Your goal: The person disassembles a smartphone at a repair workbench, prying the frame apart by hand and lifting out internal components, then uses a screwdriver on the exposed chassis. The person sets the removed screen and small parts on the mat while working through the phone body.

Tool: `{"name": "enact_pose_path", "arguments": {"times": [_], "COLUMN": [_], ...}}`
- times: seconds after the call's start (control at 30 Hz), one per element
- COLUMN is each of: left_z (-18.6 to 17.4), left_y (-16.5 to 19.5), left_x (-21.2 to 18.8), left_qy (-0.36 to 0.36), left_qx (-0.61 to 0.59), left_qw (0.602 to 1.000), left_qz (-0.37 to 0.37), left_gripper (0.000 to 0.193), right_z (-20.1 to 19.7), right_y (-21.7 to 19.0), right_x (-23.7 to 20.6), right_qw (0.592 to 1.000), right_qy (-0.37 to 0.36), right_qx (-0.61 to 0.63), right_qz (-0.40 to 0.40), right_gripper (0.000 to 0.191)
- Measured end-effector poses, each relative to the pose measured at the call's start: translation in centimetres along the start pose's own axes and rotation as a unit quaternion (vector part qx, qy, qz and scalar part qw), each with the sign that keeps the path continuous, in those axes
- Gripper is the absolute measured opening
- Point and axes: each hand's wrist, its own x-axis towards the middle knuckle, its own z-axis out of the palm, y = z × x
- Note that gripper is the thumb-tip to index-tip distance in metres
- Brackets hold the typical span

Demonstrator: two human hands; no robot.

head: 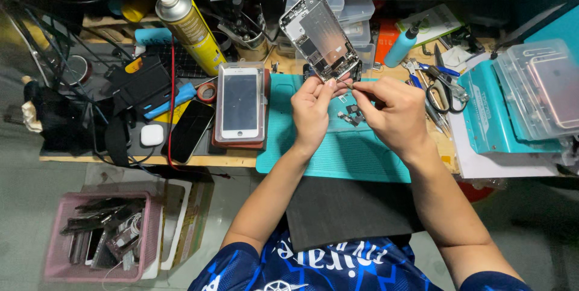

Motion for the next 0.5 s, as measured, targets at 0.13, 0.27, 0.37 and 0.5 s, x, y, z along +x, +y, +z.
{"name": "enact_pose_path", "arguments": {"times": [0.13, 0.27, 0.37, 0.5], "left_z": [0.0, 0.2, 0.6, 1.5], "left_y": [-0.1, 0.0, 0.3, 0.9], "left_x": [-0.1, -0.2, -0.5, -1.2], "left_qy": [0.004, 0.008, 0.016, 0.032], "left_qx": [0.009, 0.043, 0.092, 0.191], "left_qw": [1.0, 0.999, 0.995, 0.98], "left_qz": [0.008, 0.017, 0.025, 0.055], "left_gripper": [0.02, 0.02, 0.02, 0.018], "right_z": [0.0, 0.0, 0.1, 0.3], "right_y": [-0.1, 0.0, -0.1, -0.3], "right_x": [0.0, 0.1, -0.3, -0.8], "right_qw": [1.0, 1.0, 0.999, 0.999], "right_qy": [-0.002, -0.004, -0.005, 0.002], "right_qx": [-0.008, -0.025, -0.042, -0.035], "right_qz": [-0.002, -0.008, -0.015, -0.015], "right_gripper": [0.013, 0.012, 0.013, 0.017]}}
